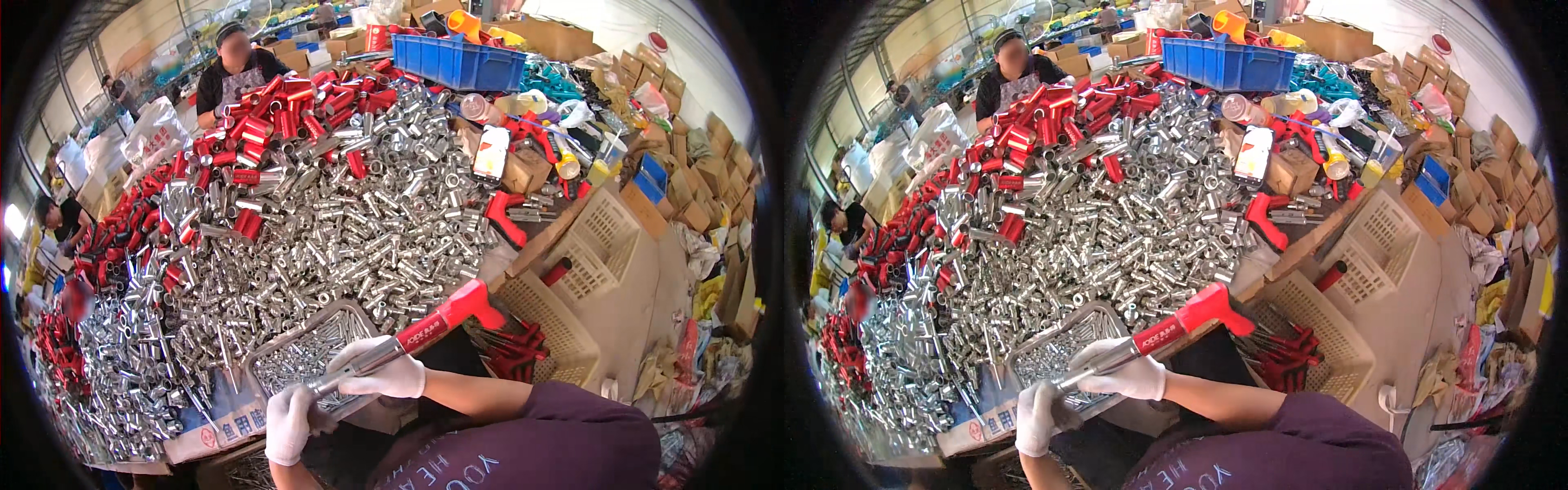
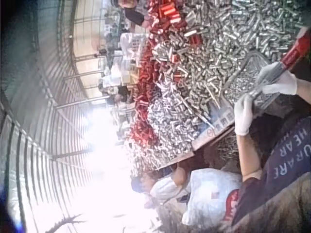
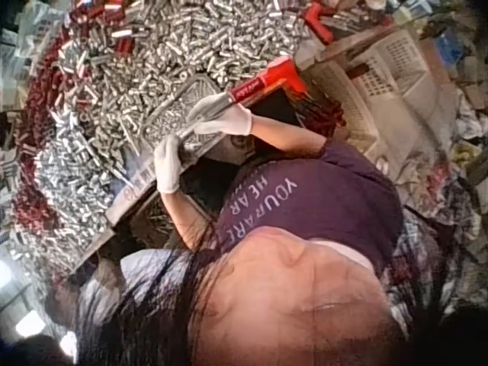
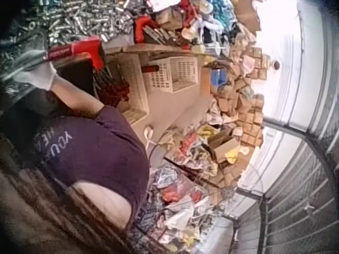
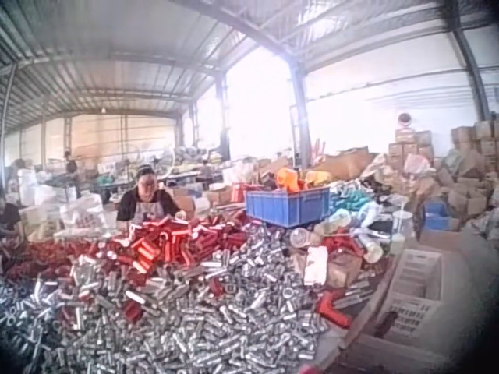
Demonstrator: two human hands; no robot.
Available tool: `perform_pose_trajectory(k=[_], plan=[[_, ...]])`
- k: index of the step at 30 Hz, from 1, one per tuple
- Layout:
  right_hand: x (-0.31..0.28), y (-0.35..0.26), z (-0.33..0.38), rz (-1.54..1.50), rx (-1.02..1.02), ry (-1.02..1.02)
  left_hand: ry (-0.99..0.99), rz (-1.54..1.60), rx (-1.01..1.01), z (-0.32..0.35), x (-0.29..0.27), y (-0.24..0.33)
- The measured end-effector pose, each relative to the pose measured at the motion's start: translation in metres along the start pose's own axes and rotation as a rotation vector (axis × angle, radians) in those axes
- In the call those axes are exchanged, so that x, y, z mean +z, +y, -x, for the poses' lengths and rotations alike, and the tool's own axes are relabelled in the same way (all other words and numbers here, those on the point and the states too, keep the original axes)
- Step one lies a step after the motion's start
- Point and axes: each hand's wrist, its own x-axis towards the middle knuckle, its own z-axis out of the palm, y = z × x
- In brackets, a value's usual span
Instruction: The person assembles tools by inserting metal pins and small components into metal cylinders and fitting red handles and sleeves onto the metal bodies by hand.
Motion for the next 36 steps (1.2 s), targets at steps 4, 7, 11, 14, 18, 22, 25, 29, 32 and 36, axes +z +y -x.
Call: perform_pose_trajectory(k=[4,7,11,14,18,22,25,29,32,36], plan=[[-0.009,-0.022,0.008,0.128,-0.007,-0.08,-0.257,-0.021,-0.124,0.003,-0.01,0.008],[-0.006,-0.021,0.014,-0.132,0.122,0.019,0.07,-0.344,0.376,0.02,0.017,0.024],[-0.004,-0.027,0.022,-0.45,0.289,0.08,0.147,-0.416,0.744,0.017,0.025,0.019],[-0.005,-0.024,0.026,-0.355,0.264,0.11,-0.069,-0.218,0.0,0.015,0.019,0.034],[-0.003,-0.021,0.025,-0.485,0.274,0.171,0.07,-0.486,0.817,0.01,0.029,0.022],[-0.007,-0.029,0.025,-0.434,0.244,0.168,-0.098,-0.273,0.182,0.009,0.02,0.032],[-0.009,-0.027,0.026,-0.469,0.298,0.159,0.106,-0.485,0.811,0.008,0.034,0.027],[-0.01,-0.028,0.028,-0.418,0.293,0.2,0.003,-0.283,0.433,-0.001,0.019,0.009],[-0.011,-0.021,0.025,-0.42,0.293,0.203,0.165,-0.355,0.584,0.007,0.039,0.028],[-0.016,-0.021,0.027,-0.365,0.243,0.218,0.096,-0.397,0.529,0.003,0.027,0.028]])
